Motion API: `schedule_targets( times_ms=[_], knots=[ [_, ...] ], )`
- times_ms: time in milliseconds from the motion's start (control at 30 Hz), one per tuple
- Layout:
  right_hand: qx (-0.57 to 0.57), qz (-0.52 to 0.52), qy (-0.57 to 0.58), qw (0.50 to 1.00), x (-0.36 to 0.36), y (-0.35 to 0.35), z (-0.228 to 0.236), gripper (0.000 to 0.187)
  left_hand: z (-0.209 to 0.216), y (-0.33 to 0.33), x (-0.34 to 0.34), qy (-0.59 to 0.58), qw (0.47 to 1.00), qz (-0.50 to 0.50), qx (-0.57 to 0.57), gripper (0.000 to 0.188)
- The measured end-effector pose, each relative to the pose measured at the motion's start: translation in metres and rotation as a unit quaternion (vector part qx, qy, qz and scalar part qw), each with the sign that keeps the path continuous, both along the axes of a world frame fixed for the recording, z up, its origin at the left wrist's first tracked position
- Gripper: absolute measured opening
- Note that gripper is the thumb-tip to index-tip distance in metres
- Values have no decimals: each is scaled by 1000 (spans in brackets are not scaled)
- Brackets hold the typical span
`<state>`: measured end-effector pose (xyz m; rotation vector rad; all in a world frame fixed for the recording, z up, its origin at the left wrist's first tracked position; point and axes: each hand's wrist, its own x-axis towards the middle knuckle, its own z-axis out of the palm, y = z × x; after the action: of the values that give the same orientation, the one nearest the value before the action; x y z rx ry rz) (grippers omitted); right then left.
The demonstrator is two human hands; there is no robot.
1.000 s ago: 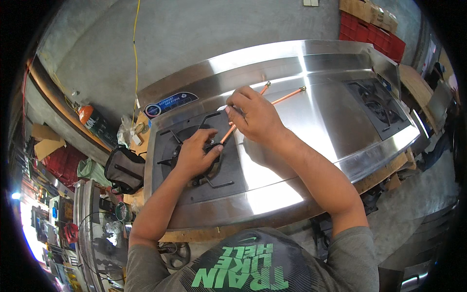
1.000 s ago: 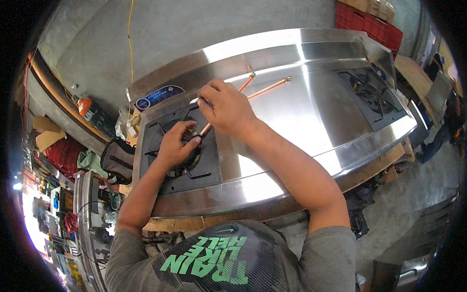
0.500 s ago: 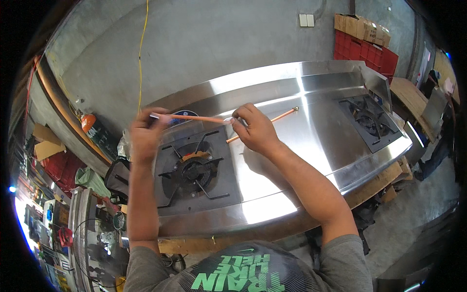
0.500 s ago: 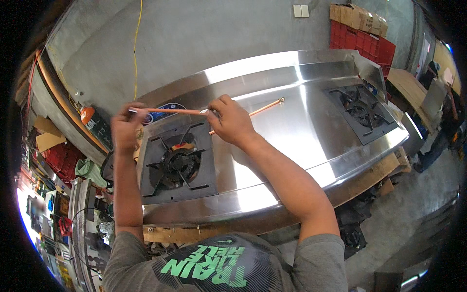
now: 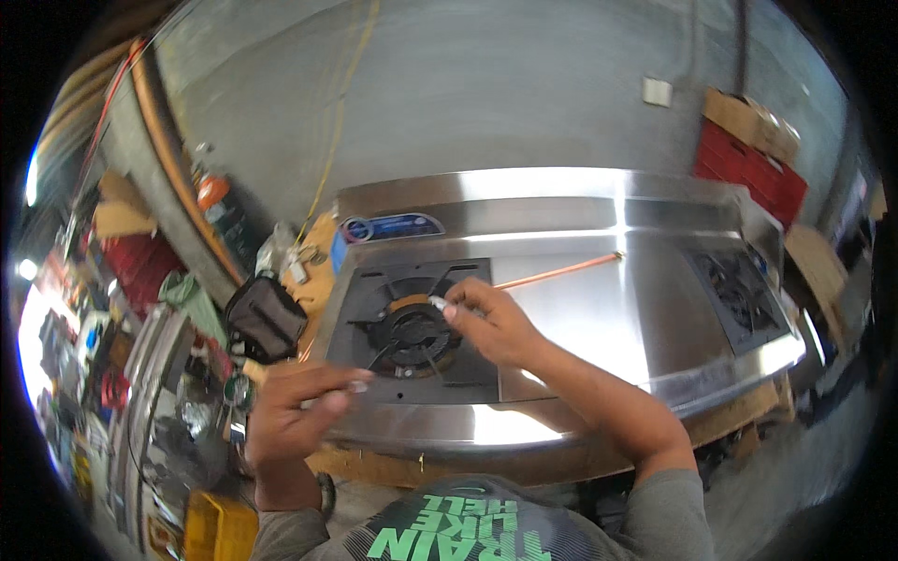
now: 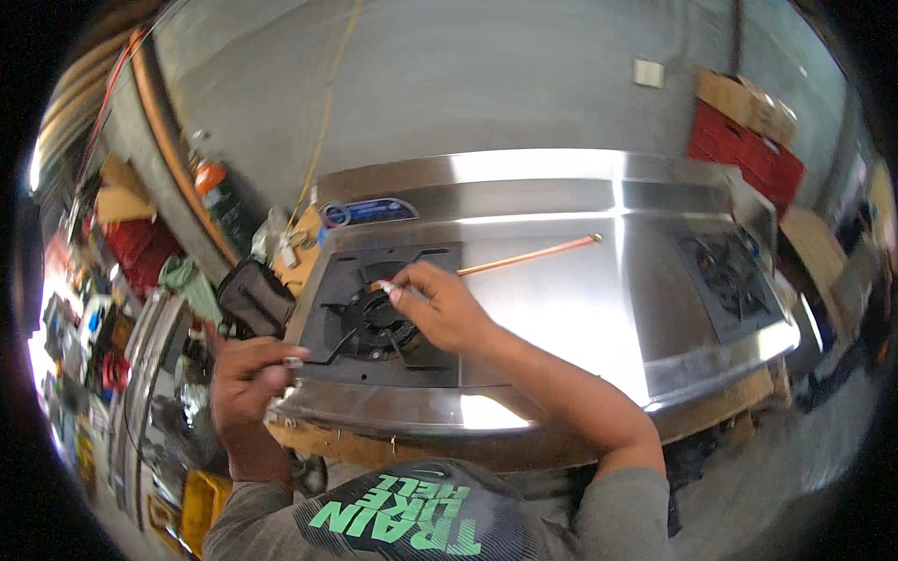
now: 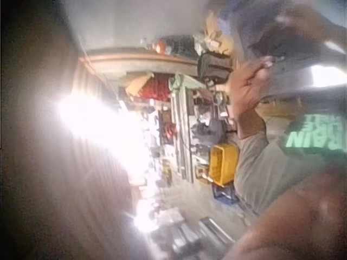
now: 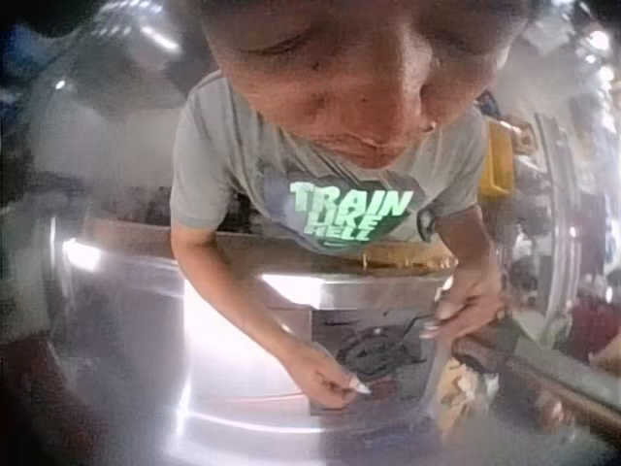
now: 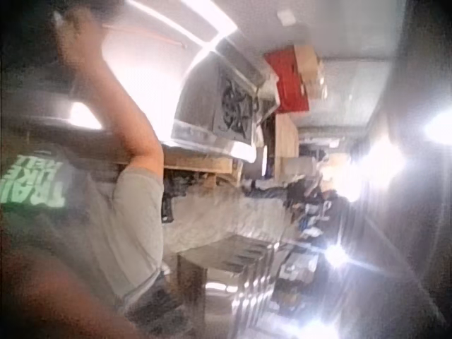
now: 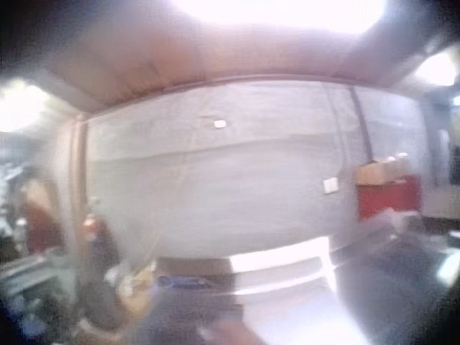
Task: The person assembles a stainless steel gas stove by placing a burner grate into the cutout, tapping it with a rubber mallet, and securing it with screws. They then attach a metal trim piece and handle copper gas pipes with a small metal fitting.
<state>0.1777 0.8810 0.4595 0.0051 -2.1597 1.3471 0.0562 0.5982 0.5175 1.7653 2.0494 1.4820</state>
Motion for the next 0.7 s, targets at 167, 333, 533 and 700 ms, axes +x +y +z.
schedule_targets(
  times_ms=[167,333,533,700],
  knots=[
    [-88,186,-119,971,-31,-68,-3,25,-41,-14,7,-321,946,-30,-24,52],
    [31,295,-36,954,-71,-138,-15,21,-87,-67,1,-466,880,11,93,74],
    [62,386,-43,920,-105,-215,-19,18,-118,-148,-1,-551,807,15,210,64],
    [52,449,-53,890,-129,-272,-24,16,-135,-210,6,-526,815,106,220,46]
  ],
)
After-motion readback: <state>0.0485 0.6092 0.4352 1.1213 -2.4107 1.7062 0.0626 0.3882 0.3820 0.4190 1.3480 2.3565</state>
